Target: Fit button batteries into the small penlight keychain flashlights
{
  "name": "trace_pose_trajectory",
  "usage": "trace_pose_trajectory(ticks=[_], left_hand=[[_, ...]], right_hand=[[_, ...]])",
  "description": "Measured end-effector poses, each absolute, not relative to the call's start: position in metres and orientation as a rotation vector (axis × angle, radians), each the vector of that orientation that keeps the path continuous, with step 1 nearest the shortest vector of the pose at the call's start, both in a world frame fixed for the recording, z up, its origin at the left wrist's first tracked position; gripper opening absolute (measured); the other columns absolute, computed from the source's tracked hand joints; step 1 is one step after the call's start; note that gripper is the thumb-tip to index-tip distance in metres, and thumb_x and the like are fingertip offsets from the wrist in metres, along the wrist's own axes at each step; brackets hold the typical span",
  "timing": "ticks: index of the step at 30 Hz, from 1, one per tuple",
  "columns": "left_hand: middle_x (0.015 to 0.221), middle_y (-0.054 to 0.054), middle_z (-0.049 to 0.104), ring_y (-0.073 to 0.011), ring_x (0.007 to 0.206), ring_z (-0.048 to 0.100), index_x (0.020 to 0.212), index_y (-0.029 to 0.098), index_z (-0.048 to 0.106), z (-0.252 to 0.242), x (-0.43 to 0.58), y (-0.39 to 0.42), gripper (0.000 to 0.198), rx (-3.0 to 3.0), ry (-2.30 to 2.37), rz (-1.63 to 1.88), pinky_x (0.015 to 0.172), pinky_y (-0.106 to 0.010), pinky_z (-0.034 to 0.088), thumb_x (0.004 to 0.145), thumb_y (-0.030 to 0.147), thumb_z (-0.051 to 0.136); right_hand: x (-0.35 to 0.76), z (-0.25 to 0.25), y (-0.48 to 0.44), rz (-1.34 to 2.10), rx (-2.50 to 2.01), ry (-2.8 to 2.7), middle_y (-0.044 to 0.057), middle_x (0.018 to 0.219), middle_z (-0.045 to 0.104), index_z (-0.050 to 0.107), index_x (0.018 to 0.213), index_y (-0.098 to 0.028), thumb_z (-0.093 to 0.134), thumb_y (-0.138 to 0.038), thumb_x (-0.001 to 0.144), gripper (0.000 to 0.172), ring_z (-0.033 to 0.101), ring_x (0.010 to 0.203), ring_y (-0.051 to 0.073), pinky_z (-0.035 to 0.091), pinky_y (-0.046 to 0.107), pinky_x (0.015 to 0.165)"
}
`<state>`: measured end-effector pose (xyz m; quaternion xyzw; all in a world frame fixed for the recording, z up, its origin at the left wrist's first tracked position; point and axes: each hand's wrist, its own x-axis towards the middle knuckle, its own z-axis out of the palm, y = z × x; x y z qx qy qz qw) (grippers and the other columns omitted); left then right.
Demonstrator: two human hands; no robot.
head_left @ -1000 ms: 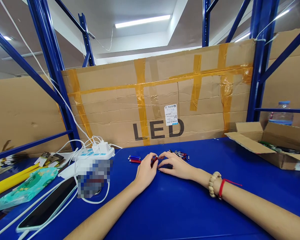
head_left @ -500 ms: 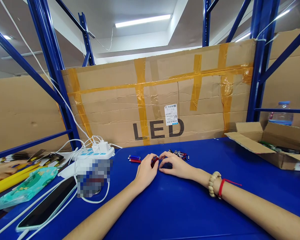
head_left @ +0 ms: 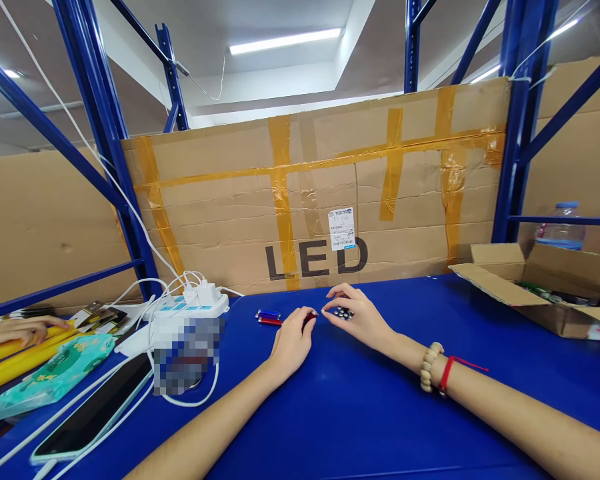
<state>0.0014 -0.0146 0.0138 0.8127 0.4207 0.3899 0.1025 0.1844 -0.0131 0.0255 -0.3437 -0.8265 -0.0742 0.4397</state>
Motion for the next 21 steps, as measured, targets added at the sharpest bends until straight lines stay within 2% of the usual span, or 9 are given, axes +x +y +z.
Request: trace_pose_trajectory(ticks=[8, 13, 17, 21], left_hand=[[0.098, -0.005, 0.065, -0.0179, 0.091, 0.061, 0.102, 0.015, 0.059, 0.012, 0.002, -0.014, 0.017, 2.419, 1.078, 1.14, 0.083, -0.038, 0.049, 0.092, 0.013, 0.045], [0.098, -0.005, 0.065, -0.0175, 0.09, 0.061, 0.101, 0.016, 0.06, 0.013, 0.002, -0.014, 0.017, 2.405, 1.065, 1.14, 0.082, -0.036, 0.049, 0.092, 0.014, 0.045], [0.094, -0.004, 0.066, -0.017, 0.085, 0.062, 0.102, 0.017, 0.058, 0.014, 0.002, -0.016, 0.018, 2.389, 1.105, 1.136, 0.078, -0.035, 0.049, 0.092, 0.016, 0.043], [0.091, -0.004, 0.066, -0.0178, 0.084, 0.062, 0.1, 0.02, 0.057, 0.016, 0.002, -0.019, 0.018, 2.362, 1.167, 1.141, 0.076, -0.032, 0.048, 0.092, 0.02, 0.041]], right_hand=[[0.18, 0.025, -0.016, -0.271, -0.762, -2.07, 0.008, 0.097, 0.06, 0.069, 0.086, -0.022, 0.051, -0.03, 0.089, 0.02, 0.057, 0.087, 0.019, 0.044, 0.036, 0.078], [0.177, 0.025, -0.018, -0.27, -0.759, -2.105, 0.006, 0.098, 0.06, 0.069, 0.088, -0.024, 0.052, -0.031, 0.088, 0.019, 0.058, 0.085, 0.018, 0.045, 0.034, 0.076], [0.183, 0.033, -0.016, -0.296, -0.86, -2.043, 0.006, 0.097, 0.062, 0.067, 0.091, -0.022, 0.05, -0.028, 0.088, 0.018, 0.059, 0.089, 0.018, 0.044, 0.032, 0.078], [0.203, 0.043, -0.007, -0.363, -1.056, -1.899, 0.008, 0.097, 0.062, 0.062, 0.102, -0.02, 0.041, -0.021, 0.09, 0.024, 0.06, 0.088, 0.019, 0.042, 0.034, 0.077]])
